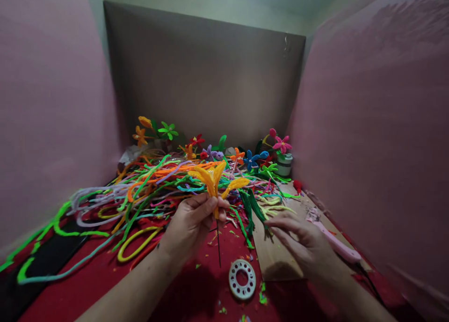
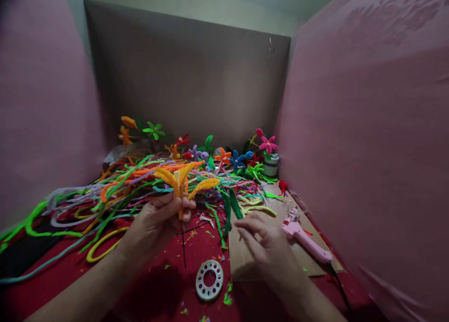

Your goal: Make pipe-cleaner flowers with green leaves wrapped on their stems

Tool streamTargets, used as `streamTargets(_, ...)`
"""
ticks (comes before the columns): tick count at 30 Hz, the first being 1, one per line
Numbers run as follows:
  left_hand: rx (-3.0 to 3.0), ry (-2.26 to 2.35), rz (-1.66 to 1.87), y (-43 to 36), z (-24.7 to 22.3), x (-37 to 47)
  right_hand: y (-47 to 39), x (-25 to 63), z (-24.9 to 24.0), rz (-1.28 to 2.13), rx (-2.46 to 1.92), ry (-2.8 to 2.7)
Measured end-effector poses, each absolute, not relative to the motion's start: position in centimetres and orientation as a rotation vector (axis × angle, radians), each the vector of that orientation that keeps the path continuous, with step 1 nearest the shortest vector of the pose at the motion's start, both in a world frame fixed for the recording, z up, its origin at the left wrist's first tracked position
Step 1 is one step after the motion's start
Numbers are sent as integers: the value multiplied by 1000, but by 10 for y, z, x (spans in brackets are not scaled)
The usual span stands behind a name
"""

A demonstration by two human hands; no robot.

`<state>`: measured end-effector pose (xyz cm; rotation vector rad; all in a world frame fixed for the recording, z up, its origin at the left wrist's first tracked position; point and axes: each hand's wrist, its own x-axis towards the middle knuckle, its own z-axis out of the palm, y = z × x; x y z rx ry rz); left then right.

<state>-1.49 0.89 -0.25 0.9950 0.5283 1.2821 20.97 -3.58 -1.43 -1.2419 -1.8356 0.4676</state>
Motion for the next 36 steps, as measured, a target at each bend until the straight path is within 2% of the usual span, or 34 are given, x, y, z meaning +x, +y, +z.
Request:
streamTargets(5, 977, 468, 1228, 0, 0, -12, -26, 133, 1, 1138, -907, -1312)
streamTargets(10, 988, 439, 1185, -1, -1, -11, -14, 114, 0, 1384, -645, -1053)
streamTargets(15, 1000, 442, 1181, -1, -1, -12, -12, 114, 6, 1320, -634, -957)
streamTargets(25, 1307, 772, 1282, 1, 6, -15, -24, 127, 28, 706, -927, -1467)
streamTargets(36, 1401, 787, 1242, 2, 4, -15, -13, 124, 21, 744, -929, -1472)
